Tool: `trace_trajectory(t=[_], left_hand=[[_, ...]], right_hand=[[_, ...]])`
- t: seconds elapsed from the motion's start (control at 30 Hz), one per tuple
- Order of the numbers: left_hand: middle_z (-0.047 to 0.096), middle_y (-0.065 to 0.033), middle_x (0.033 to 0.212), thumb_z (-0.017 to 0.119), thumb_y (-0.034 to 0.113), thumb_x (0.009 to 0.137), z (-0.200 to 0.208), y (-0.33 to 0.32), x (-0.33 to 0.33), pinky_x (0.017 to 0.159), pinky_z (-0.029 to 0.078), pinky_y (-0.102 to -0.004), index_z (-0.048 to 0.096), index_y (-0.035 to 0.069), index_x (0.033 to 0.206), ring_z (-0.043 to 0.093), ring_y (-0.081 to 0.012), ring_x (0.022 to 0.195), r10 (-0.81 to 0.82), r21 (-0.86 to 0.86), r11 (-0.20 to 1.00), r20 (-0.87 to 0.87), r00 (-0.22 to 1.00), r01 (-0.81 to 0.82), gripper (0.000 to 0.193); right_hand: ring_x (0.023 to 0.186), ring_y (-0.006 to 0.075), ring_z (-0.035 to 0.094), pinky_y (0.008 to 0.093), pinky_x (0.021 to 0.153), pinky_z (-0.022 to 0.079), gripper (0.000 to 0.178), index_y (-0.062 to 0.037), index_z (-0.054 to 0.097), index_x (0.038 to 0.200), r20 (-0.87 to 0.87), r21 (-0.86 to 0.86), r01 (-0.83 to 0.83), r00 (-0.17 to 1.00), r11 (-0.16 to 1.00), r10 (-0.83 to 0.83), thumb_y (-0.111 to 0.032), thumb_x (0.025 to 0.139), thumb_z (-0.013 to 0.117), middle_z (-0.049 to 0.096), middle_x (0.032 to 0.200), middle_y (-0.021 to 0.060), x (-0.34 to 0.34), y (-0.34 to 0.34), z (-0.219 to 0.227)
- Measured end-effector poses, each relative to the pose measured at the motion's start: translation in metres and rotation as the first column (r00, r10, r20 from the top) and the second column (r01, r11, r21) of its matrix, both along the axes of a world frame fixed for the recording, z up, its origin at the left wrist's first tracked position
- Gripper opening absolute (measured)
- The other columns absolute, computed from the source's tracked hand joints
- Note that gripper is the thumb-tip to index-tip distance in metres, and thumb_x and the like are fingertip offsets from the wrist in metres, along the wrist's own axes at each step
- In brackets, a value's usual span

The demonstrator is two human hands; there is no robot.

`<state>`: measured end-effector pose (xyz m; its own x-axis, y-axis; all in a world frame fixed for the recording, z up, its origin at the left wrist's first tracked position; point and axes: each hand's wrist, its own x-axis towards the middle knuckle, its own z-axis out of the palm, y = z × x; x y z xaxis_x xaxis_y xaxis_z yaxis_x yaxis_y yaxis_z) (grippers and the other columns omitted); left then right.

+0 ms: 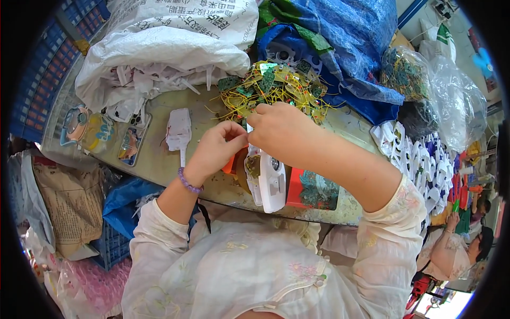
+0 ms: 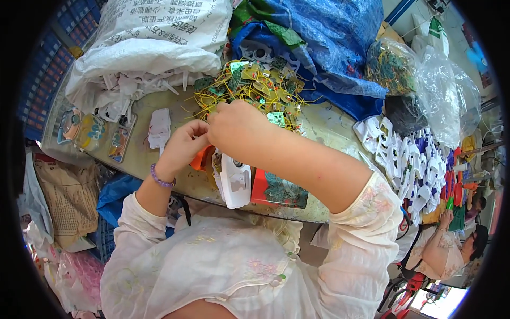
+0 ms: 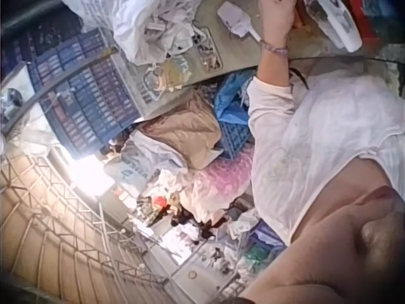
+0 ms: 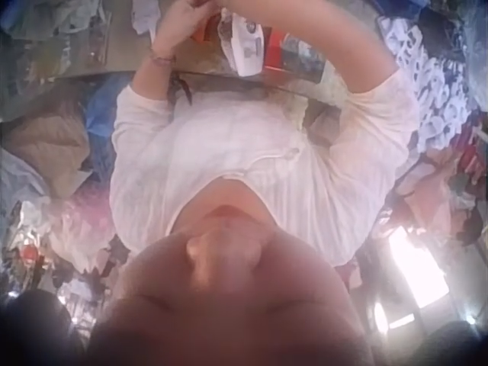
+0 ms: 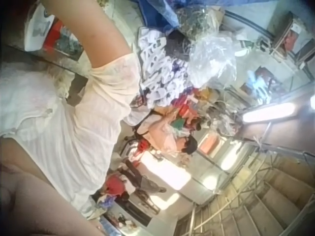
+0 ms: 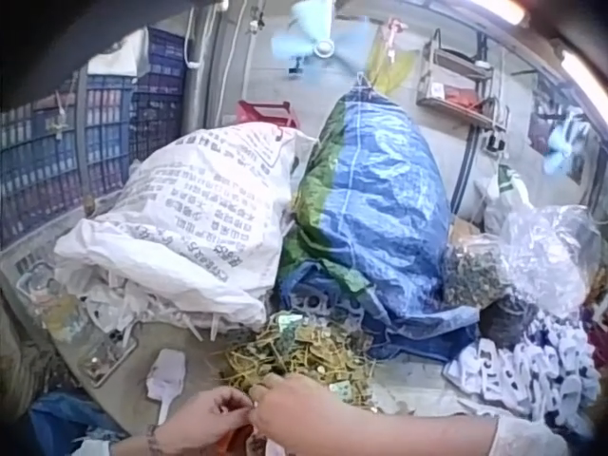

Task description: Soldering small circuit boards and assembling plastic toy components at an industrial workbench.

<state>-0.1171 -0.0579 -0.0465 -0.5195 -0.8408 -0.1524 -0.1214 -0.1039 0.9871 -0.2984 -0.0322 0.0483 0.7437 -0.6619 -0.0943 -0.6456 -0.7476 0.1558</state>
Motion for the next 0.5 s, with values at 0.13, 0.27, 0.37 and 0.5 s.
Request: trace_trajectory(t=[0.13,0.27,0.37,0.5], left_hand=[[0.064,-0.0013,0.082,0.070,0.020,0.085,-0.003,-0.011,0.001,0.063,0.048,-0.0233,0.062,0.001,0.090,0.057,-0.0069,0.072,-0.039,0.011,0.999,0.109,0.993,0.038,0.021],[0.062,0.0001,0.076,0.073,0.021,0.082,0.013,-0.005,-0.001,0.058,0.045,-0.0232,0.061,0.002,0.087,0.055,-0.0057,0.066,-0.060,-0.059,0.996,0.221,0.974,0.074,0.023],[0.063,-0.0049,0.083,0.072,0.016,0.078,0.023,0.008,0.008,0.067,0.047,-0.0302,0.062,0.004,0.087,0.059,-0.0173,0.074,-0.004,-0.504,0.855,0.232,0.973,0.123,0.019],[0.064,-0.0072,0.093,0.071,0.012,0.073,0.040,0.029,0.016,0.080,0.046,-0.0389,0.063,0.007,0.093,0.058,-0.0281,0.091,-0.288,-0.707,0.596,0.255,0.923,0.381,0.022]], right_hand=[[0.089,0.0188,0.058,0.0313,0.074,0.049,0.009,-0.0137,0.068,0.080,0.040,-0.012,0.002,0.999,1.000,-0.002,-0.013,0.072,0.066,0.060,0.084,0.0007,-0.002,0.002,-0.005],[0.089,0.0185,0.058,0.0313,0.075,0.049,0.010,-0.0139,0.066,0.081,0.123,-0.002,0.017,0.992,1.000,-0.016,-0.012,0.072,0.065,0.058,0.083,0.0001,-0.015,0.015,-0.003],[0.088,0.0198,0.057,0.0314,0.076,0.049,0.011,-0.0128,0.065,0.082,0.125,-0.019,0.029,0.992,0.999,-0.027,-0.011,0.071,0.063,0.057,0.084,0.0011,-0.027,0.020,-0.001],[0.088,0.0215,0.057,0.0319,0.076,0.049,0.011,-0.0109,0.064,0.081,0.163,-0.003,0.048,0.985,0.999,-0.047,-0.009,0.071,0.062,0.058,0.085,0.0029,-0.032,0.023,0.002]])
